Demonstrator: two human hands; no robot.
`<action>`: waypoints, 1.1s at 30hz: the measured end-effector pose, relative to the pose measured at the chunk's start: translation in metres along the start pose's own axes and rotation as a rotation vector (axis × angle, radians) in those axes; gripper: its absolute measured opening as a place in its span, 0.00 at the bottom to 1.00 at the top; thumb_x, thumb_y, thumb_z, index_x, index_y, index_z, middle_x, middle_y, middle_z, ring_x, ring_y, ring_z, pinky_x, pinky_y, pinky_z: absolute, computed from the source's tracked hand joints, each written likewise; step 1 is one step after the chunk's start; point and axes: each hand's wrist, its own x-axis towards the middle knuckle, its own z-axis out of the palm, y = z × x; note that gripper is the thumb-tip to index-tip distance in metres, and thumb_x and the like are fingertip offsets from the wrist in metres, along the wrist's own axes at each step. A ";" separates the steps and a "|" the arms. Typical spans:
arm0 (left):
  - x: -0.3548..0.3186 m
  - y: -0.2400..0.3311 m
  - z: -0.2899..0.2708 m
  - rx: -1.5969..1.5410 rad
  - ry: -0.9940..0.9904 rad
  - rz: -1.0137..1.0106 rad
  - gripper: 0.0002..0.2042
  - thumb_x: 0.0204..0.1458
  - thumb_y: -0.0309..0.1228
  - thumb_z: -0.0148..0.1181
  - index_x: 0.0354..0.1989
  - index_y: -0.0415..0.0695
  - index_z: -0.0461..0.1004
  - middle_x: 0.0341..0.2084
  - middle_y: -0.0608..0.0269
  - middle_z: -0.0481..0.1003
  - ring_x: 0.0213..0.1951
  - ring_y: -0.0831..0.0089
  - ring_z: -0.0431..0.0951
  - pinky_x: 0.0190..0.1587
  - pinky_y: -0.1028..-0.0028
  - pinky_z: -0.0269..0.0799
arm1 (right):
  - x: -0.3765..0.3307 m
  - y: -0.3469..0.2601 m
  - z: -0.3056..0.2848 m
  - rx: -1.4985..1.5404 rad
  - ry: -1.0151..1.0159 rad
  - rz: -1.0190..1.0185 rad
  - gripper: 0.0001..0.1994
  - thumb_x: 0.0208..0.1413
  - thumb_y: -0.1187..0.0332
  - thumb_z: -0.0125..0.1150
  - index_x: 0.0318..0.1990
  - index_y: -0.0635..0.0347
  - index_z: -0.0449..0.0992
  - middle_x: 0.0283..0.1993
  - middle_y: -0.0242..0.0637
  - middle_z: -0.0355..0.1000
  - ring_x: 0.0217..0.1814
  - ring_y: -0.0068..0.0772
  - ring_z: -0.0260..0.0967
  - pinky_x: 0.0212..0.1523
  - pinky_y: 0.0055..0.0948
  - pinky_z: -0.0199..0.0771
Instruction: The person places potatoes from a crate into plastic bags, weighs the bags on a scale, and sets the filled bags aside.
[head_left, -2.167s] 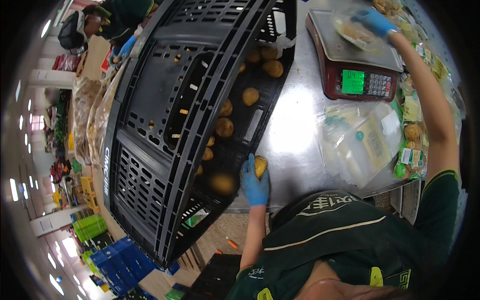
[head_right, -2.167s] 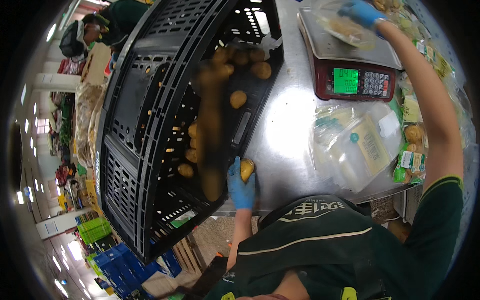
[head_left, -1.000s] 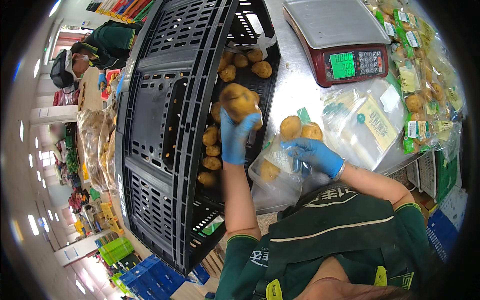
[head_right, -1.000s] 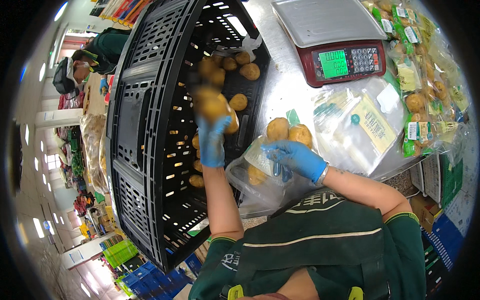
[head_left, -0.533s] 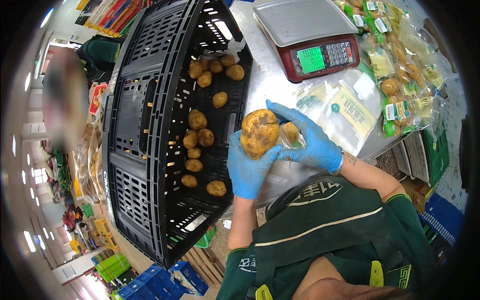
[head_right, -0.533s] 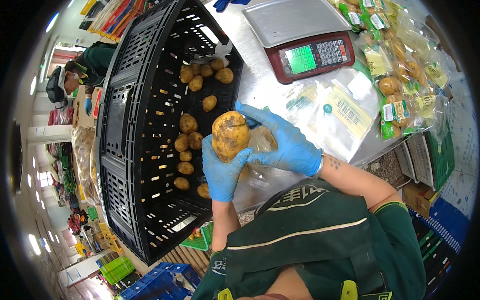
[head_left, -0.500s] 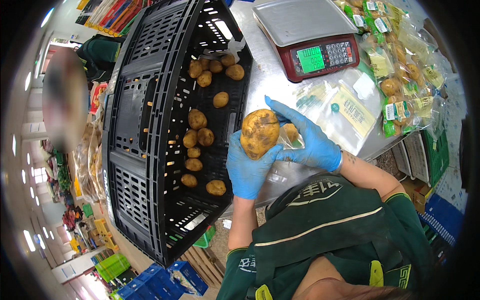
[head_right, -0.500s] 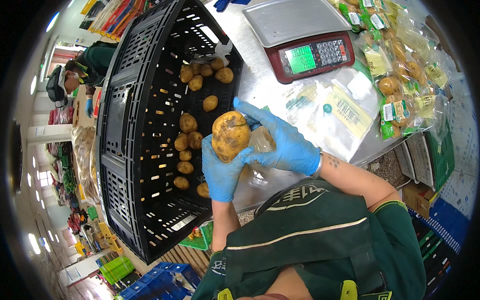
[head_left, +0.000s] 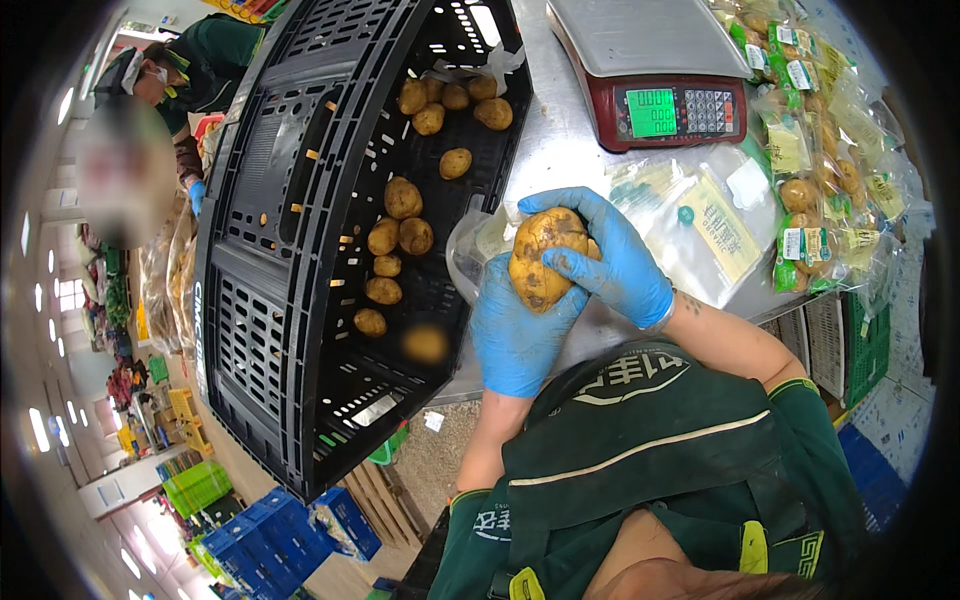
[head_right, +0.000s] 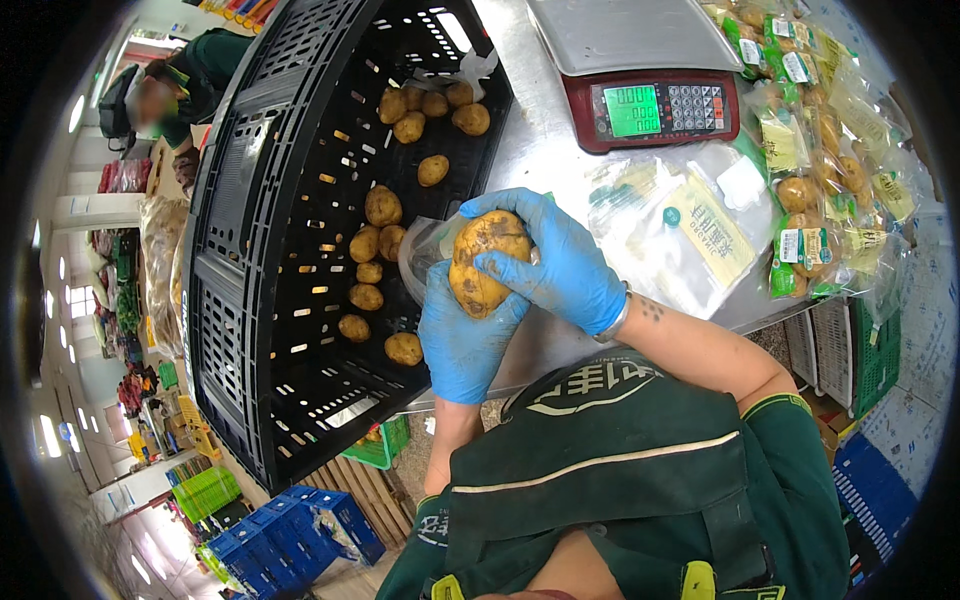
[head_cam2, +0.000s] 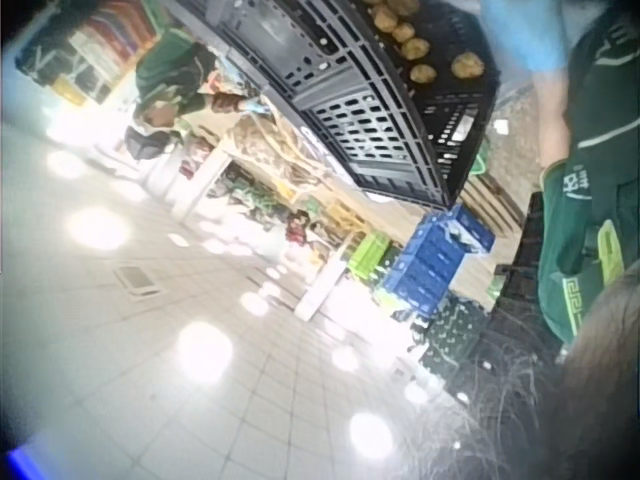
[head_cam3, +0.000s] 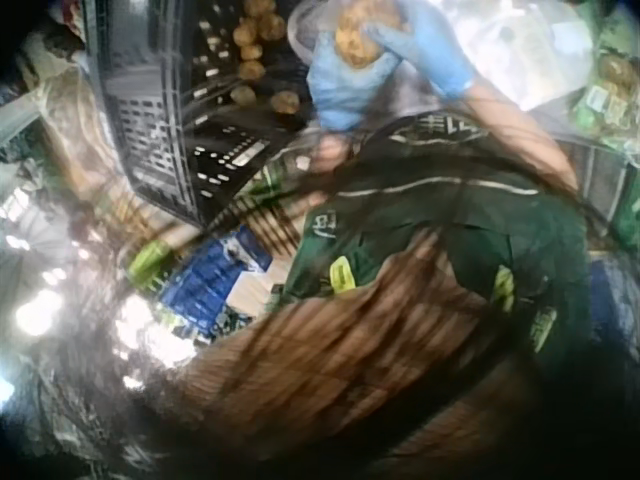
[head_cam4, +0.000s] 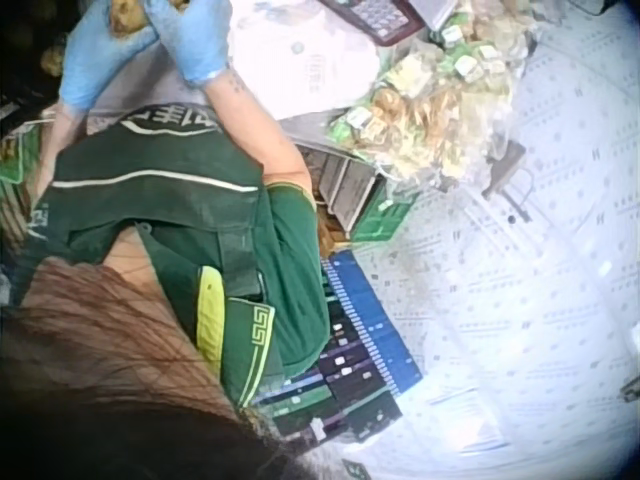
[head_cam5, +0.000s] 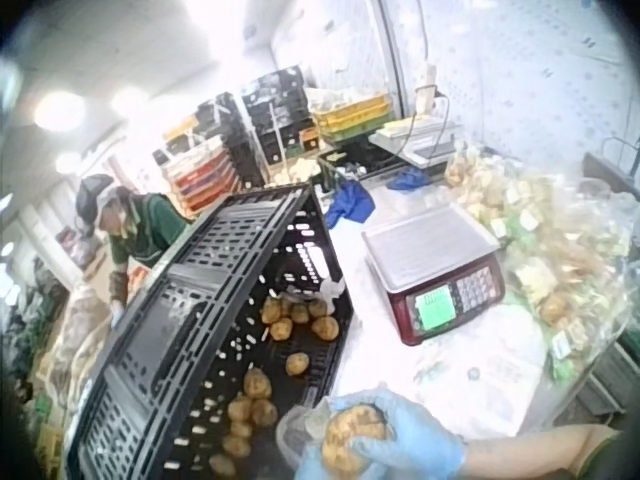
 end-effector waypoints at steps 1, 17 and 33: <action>0.000 -0.002 0.001 0.006 -0.004 -0.006 0.28 0.37 0.38 0.76 0.46 0.39 0.70 0.37 0.56 0.77 0.38 0.71 0.78 0.42 0.72 0.74 | 0.001 -0.002 -0.002 -0.036 -0.032 0.019 0.24 0.53 0.63 0.63 0.56 0.60 0.66 0.55 0.42 0.69 0.55 0.33 0.68 0.58 0.32 0.68; 0.009 -0.040 -0.002 -0.397 0.065 0.182 0.16 0.62 0.32 0.51 0.51 0.33 0.72 0.49 0.52 0.74 0.48 0.70 0.75 0.51 0.72 0.70 | 0.003 0.012 0.001 0.351 0.051 0.066 0.22 0.58 0.64 0.60 0.56 0.66 0.66 0.54 0.41 0.68 0.57 0.28 0.65 0.60 0.28 0.66; 0.008 -0.035 -0.011 -0.165 0.040 0.112 0.14 0.59 0.27 0.51 0.49 0.33 0.74 0.46 0.55 0.76 0.46 0.72 0.74 0.49 0.74 0.70 | 0.006 0.007 -0.001 0.246 0.119 0.020 0.24 0.54 0.64 0.65 0.55 0.65 0.67 0.52 0.40 0.70 0.55 0.27 0.68 0.57 0.27 0.69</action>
